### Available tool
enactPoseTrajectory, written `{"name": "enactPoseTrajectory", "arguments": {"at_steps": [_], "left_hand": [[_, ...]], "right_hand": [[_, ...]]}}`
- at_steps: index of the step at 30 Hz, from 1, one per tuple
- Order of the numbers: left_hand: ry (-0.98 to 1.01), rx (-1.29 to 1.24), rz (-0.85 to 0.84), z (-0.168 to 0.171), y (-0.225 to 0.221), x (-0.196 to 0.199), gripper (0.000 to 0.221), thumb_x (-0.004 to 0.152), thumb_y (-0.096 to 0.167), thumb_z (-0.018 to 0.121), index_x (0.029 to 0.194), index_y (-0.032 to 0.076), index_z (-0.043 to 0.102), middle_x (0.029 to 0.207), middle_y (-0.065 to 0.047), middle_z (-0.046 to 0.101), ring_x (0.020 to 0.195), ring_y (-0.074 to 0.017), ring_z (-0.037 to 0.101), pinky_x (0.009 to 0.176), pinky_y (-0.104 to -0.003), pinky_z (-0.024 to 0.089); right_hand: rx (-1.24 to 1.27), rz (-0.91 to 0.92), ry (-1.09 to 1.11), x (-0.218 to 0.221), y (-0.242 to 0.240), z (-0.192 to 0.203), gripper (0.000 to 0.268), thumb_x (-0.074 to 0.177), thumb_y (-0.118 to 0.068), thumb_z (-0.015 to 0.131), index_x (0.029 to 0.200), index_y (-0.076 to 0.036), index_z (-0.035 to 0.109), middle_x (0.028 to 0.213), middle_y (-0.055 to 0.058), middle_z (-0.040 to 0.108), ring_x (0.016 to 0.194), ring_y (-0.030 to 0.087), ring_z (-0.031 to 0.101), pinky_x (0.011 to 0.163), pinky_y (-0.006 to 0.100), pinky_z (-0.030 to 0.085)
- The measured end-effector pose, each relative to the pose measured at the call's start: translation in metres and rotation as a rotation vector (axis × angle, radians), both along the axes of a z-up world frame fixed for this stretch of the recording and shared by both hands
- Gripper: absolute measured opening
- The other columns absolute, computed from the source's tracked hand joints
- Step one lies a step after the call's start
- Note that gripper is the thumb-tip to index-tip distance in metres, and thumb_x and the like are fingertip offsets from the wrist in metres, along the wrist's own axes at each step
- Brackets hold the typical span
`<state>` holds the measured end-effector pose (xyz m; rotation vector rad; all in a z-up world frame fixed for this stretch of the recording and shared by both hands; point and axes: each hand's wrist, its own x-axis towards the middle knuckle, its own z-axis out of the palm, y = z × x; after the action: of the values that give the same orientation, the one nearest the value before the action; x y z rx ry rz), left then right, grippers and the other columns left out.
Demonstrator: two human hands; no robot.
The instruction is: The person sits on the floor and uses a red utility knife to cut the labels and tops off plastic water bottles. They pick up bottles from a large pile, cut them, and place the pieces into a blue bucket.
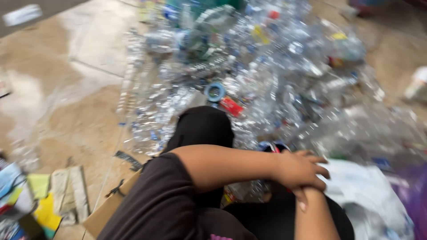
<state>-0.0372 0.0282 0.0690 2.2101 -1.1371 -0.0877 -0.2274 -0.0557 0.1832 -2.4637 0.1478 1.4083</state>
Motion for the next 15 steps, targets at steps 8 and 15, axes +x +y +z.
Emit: {"name": "enactPoseTrajectory", "arguments": {"at_steps": [8, 15], "left_hand": [[0.046, -0.019, 0.007, 0.019, 0.019, -0.010, 0.083, 0.070, 0.081, 0.067, 0.133, 0.029, 0.059, 0.139, -0.012, 0.057, 0.147, -0.0434, 0.039, 0.112, -0.072, 0.038], [0.065, -0.074, 0.088, 0.049, 0.045, 0.001, 0.092, 0.068, 0.085, 0.061, 0.135, 0.021, 0.060, 0.140, -0.016, 0.056, 0.143, -0.0441, 0.043, 0.112, -0.070, 0.037]], "right_hand": [[-0.102, -0.270, -0.043, 0.101, 0.052, 0.033, 0.036, 0.078, -0.023, 0.075, 0.113, -0.016, 0.075, 0.108, 0.005, 0.076, 0.097, 0.020, 0.069, 0.091, 0.032, 0.051], [-0.094, -0.348, -0.062, 0.170, 0.033, -0.006, 0.038, 0.078, -0.021, 0.076, 0.116, -0.017, 0.075, 0.112, 0.005, 0.075, 0.101, 0.020, 0.068, 0.094, 0.032, 0.051]]}}
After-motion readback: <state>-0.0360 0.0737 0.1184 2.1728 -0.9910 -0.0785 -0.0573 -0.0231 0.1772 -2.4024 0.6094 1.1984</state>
